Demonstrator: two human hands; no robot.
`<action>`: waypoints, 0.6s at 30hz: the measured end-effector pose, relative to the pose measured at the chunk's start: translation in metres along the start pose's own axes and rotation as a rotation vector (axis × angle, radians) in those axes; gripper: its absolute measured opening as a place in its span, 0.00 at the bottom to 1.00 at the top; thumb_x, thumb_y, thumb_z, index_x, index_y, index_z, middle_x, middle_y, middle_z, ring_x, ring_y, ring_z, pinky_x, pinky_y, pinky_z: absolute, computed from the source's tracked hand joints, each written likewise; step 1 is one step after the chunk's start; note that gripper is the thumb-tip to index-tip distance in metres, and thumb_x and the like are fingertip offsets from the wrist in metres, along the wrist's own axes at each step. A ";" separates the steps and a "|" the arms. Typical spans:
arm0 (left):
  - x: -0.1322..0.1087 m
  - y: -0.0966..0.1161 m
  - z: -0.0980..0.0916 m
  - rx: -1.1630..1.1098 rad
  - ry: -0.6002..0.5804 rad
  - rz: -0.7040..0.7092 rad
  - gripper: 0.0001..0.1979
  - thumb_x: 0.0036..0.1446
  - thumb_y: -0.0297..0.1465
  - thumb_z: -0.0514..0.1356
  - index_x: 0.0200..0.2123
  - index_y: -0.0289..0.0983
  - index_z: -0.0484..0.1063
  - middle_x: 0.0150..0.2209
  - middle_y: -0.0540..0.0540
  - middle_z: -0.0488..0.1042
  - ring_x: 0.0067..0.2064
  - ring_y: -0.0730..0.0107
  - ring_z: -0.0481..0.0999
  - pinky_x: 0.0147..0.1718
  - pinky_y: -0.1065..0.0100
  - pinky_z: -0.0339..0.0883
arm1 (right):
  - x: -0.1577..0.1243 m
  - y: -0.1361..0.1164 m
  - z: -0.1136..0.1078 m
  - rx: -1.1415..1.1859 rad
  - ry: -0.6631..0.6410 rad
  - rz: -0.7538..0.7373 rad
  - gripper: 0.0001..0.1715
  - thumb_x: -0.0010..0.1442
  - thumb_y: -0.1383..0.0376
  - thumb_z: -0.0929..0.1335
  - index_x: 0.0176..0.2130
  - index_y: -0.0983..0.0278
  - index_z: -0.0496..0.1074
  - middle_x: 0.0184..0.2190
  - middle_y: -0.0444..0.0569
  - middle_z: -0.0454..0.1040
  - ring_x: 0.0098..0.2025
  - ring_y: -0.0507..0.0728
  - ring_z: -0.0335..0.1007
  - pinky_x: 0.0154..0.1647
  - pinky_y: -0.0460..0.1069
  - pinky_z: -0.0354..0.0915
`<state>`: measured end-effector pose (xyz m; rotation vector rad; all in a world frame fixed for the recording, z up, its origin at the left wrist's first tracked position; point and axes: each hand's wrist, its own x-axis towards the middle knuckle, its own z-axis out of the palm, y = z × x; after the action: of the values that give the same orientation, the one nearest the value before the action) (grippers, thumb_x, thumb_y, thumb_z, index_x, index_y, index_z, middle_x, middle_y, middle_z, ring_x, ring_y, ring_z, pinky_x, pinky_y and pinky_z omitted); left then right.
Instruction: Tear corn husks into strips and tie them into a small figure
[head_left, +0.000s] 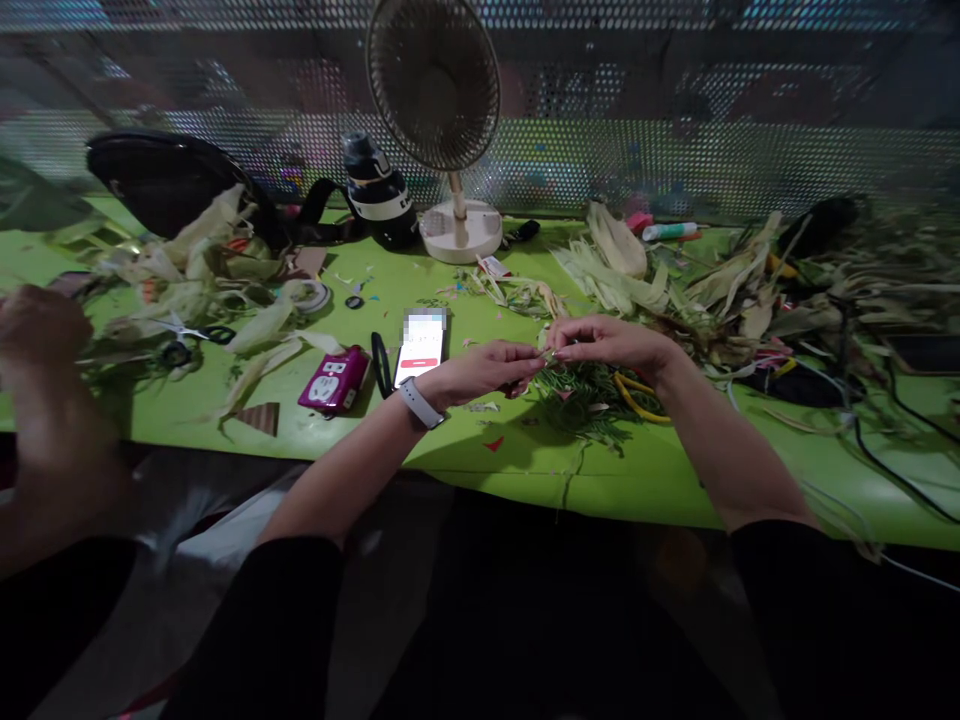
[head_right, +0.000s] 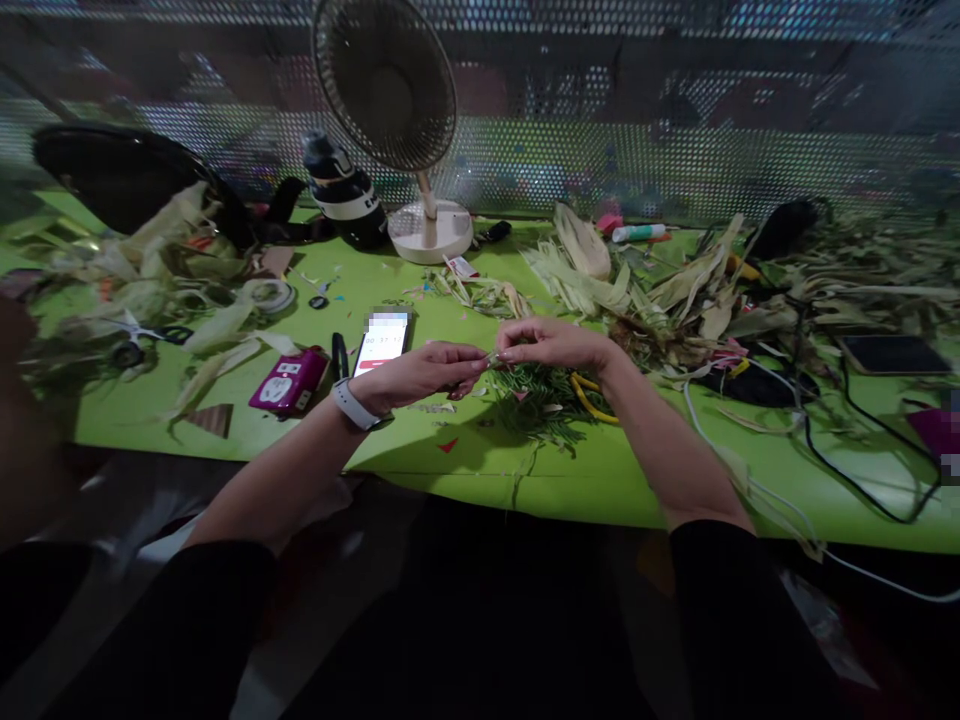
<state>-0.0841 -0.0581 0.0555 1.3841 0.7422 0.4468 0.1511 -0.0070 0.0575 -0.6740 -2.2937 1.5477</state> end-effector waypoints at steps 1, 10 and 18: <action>0.000 0.001 0.001 0.058 0.009 0.010 0.08 0.65 0.34 0.58 0.39 0.35 0.73 0.23 0.54 0.65 0.25 0.78 0.62 0.27 0.72 0.56 | 0.000 0.000 0.000 -0.002 0.002 0.003 0.18 0.63 0.53 0.70 0.32 0.65 0.71 0.34 0.46 0.69 0.40 0.54 0.65 0.46 0.51 0.61; 0.000 -0.001 0.000 0.302 0.024 0.130 0.13 0.67 0.36 0.55 0.31 0.36 0.70 0.23 0.53 0.65 0.24 0.78 0.62 0.27 0.71 0.56 | 0.001 -0.002 0.006 0.087 0.071 0.052 0.20 0.61 0.50 0.71 0.32 0.65 0.70 0.31 0.44 0.68 0.37 0.53 0.62 0.42 0.50 0.59; 0.001 -0.005 -0.002 0.310 0.025 0.119 0.12 0.67 0.35 0.56 0.35 0.35 0.75 0.22 0.53 0.64 0.24 0.78 0.61 0.25 0.72 0.54 | 0.007 -0.002 0.012 -0.002 0.180 0.048 0.26 0.61 0.44 0.69 0.31 0.64 0.67 0.26 0.40 0.63 0.30 0.50 0.57 0.33 0.47 0.54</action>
<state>-0.0855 -0.0562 0.0500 1.7227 0.7748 0.4554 0.1391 -0.0133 0.0546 -0.8383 -2.1618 1.4417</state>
